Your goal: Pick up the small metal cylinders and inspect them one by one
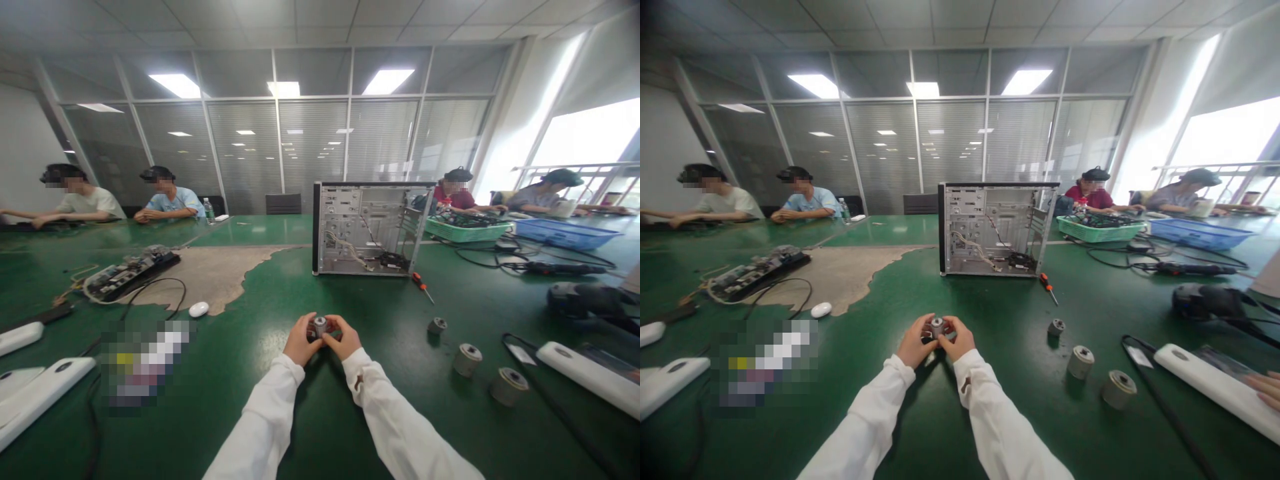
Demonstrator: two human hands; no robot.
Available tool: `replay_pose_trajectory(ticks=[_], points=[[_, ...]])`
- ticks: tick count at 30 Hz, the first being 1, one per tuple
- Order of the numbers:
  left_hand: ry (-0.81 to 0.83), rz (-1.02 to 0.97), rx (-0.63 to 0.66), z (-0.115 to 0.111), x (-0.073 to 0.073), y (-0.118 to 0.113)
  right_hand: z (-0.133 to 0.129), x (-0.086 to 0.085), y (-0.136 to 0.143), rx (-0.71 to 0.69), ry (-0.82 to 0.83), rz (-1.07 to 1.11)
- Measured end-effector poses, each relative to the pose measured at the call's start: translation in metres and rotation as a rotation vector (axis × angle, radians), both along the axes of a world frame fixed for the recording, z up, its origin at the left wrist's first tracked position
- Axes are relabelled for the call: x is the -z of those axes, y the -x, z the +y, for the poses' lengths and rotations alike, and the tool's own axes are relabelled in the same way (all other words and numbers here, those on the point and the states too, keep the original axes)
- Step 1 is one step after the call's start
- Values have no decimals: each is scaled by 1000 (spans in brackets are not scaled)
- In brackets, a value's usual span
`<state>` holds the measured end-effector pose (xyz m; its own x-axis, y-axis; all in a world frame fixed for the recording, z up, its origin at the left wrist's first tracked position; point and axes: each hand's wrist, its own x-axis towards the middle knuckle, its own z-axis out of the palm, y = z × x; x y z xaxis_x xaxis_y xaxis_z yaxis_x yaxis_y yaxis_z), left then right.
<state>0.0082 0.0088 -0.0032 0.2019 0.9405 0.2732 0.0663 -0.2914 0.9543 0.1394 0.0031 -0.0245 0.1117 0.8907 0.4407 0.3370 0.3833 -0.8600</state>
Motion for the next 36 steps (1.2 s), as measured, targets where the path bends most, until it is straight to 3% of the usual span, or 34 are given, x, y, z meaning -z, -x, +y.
replay_pose_trajectory(ticks=[22,32,36], points=[[-197,262,84,-4,-2,1,0,-11,-6,45,-140,-9],[-224,366,106,-1,1,1,2,-11,-6,1,-149,-38],[-239,386,92,-2,1,1,-1,-18,-4,-24,-186,-85]])
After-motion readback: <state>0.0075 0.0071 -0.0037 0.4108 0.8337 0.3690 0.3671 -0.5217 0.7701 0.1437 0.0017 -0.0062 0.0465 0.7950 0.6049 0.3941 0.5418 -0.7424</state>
